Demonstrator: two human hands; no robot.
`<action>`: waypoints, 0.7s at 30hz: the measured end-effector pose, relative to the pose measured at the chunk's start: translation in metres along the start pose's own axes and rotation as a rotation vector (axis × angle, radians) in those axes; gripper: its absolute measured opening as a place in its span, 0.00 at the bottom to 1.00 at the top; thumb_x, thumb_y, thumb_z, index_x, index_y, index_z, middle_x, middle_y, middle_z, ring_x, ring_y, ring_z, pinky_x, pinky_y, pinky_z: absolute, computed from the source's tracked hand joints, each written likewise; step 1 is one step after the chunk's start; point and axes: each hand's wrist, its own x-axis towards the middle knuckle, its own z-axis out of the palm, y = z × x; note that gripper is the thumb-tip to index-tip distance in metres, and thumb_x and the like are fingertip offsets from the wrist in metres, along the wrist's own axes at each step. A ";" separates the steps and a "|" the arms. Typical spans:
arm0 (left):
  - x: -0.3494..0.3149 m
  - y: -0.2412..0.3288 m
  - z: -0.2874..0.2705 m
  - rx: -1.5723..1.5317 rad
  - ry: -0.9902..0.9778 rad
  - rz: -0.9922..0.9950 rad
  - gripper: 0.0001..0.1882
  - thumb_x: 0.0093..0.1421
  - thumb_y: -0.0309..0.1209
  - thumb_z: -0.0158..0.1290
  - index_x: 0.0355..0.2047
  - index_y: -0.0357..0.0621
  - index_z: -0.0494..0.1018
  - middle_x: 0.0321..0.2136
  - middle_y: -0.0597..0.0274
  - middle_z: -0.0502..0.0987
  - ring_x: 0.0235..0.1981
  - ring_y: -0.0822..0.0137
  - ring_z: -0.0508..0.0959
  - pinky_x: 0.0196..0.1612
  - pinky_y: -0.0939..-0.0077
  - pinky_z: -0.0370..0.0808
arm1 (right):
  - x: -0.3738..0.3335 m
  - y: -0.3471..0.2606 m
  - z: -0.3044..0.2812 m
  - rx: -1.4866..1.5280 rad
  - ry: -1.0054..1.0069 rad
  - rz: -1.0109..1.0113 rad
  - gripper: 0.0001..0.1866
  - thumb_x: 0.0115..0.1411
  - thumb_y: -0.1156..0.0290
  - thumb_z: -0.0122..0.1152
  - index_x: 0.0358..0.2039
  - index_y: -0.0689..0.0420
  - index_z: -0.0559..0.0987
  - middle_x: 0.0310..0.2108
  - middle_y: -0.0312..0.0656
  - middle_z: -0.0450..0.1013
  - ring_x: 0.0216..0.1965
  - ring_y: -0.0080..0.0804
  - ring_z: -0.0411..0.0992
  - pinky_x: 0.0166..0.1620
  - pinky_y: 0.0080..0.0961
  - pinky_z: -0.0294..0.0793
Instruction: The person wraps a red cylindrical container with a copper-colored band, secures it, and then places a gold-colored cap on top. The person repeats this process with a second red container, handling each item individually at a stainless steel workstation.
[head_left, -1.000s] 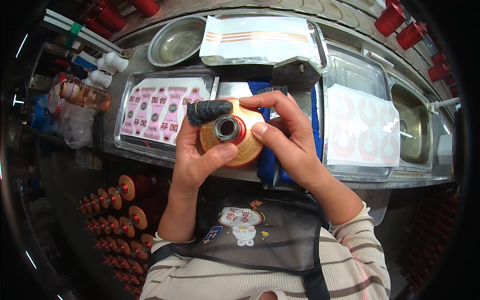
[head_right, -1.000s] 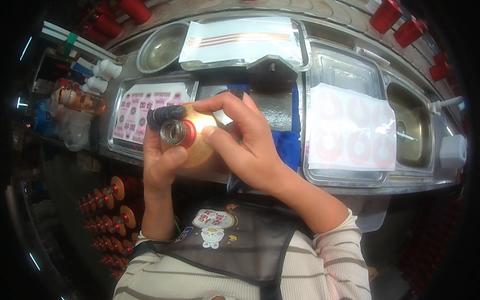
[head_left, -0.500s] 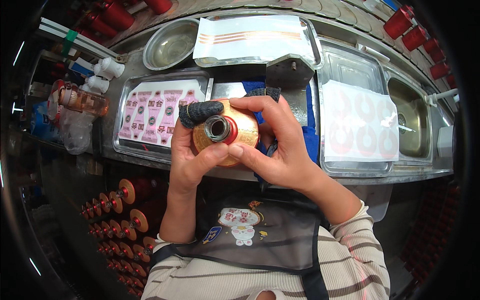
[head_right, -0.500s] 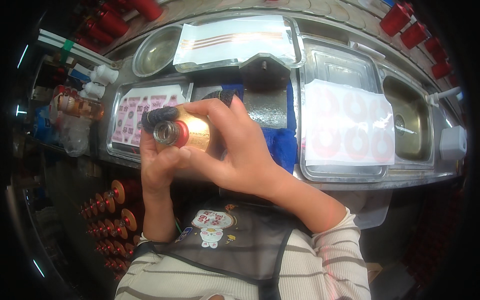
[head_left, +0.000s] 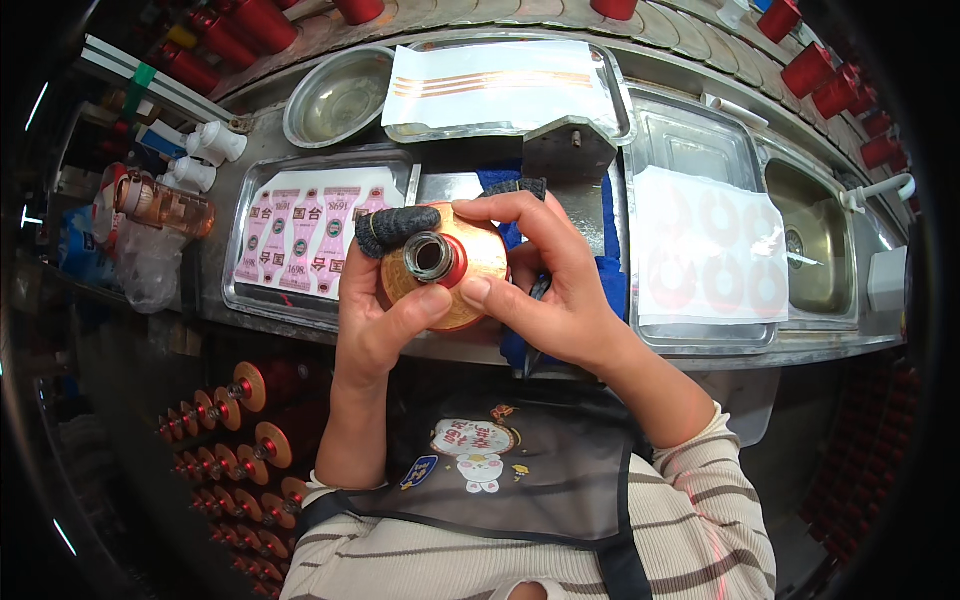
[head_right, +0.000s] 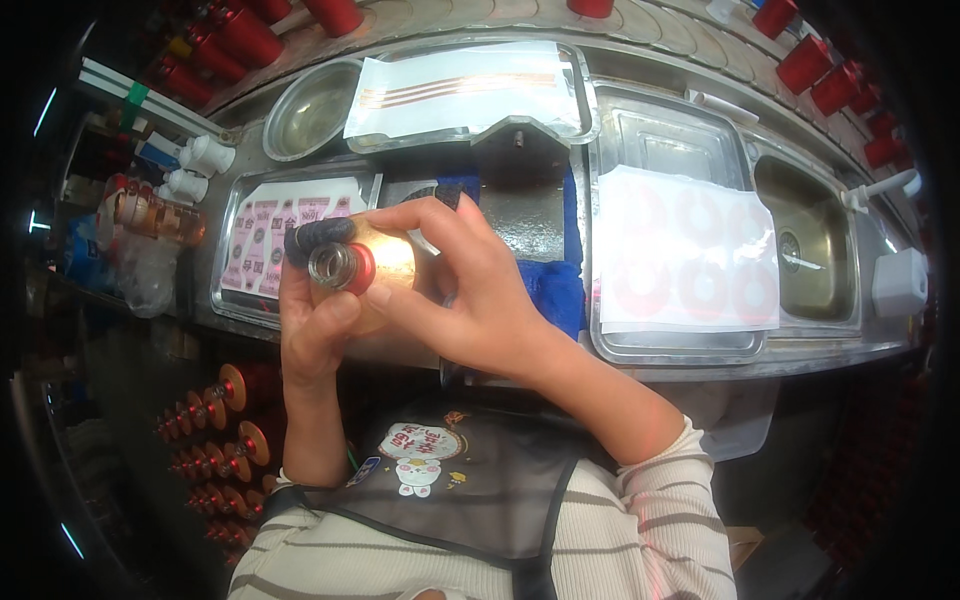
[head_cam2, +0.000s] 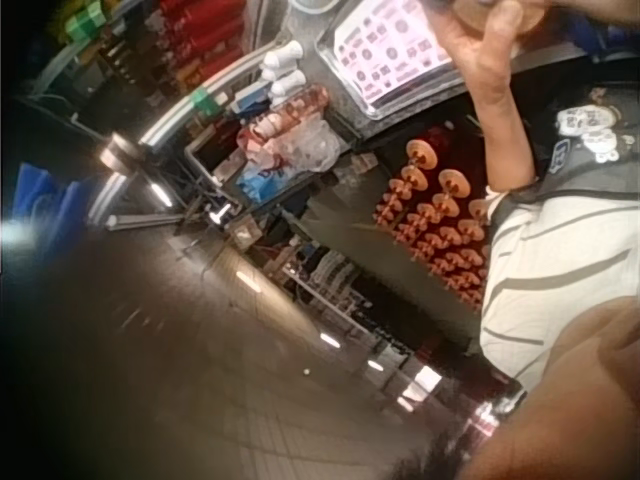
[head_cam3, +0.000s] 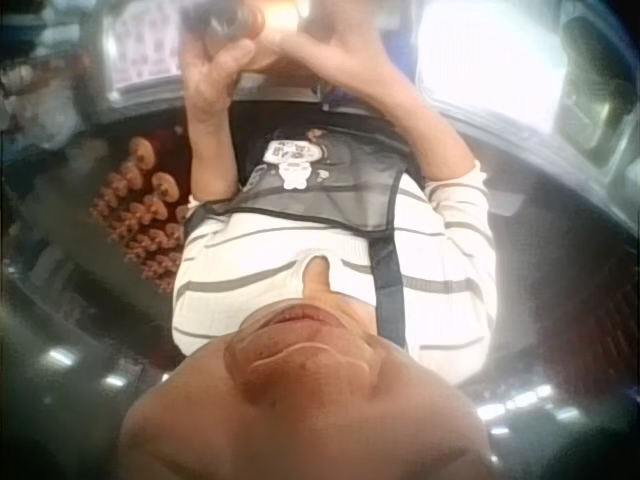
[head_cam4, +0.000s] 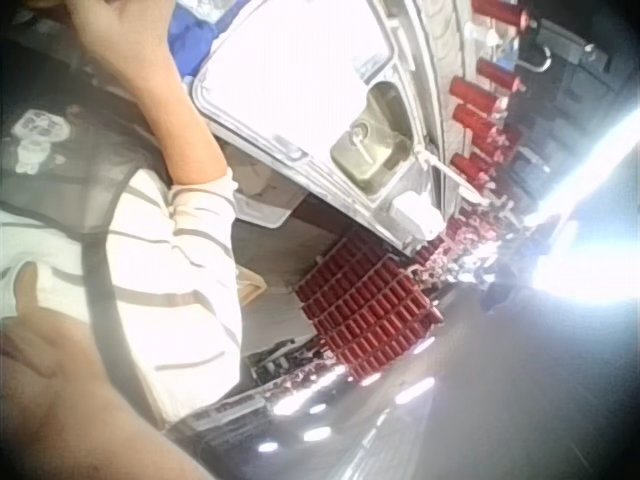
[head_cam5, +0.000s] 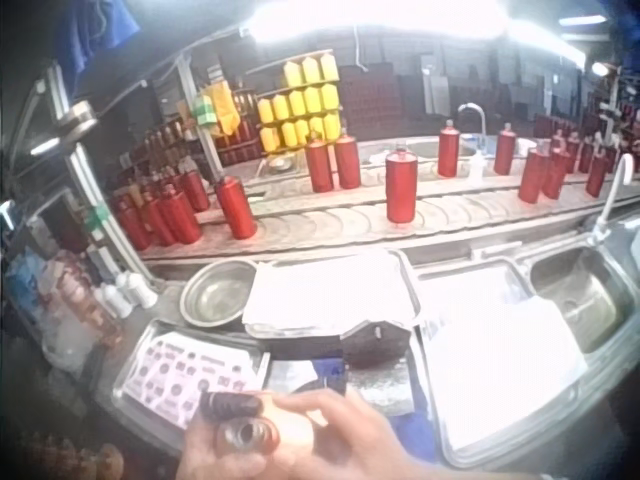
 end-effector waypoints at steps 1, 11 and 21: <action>0.000 0.000 0.000 0.006 0.002 0.007 0.30 0.54 0.27 0.62 0.58 0.41 0.68 0.51 0.55 0.75 0.53 0.65 0.76 0.59 0.67 0.71 | 0.000 0.000 0.000 0.002 -0.016 0.015 0.23 0.58 0.66 0.66 0.53 0.58 0.75 0.45 0.41 0.73 0.41 0.29 0.69 0.47 0.22 0.67; 0.004 -0.003 0.003 0.012 0.020 0.000 0.30 0.53 0.27 0.62 0.57 0.42 0.69 0.51 0.58 0.76 0.52 0.66 0.76 0.58 0.67 0.72 | 0.013 0.021 -0.032 0.561 0.384 0.531 0.18 0.65 0.60 0.52 0.45 0.60 0.81 0.16 0.35 0.69 0.18 0.19 0.65 0.23 0.18 0.62; 0.002 -0.001 0.007 0.003 0.020 -0.003 0.28 0.53 0.27 0.62 0.56 0.41 0.70 0.49 0.59 0.77 0.51 0.67 0.77 0.57 0.68 0.73 | -0.030 -0.047 -0.002 -0.316 0.159 -0.149 0.13 0.55 0.80 0.65 0.40 0.63 0.75 0.32 0.43 0.74 0.33 0.27 0.76 0.37 0.23 0.74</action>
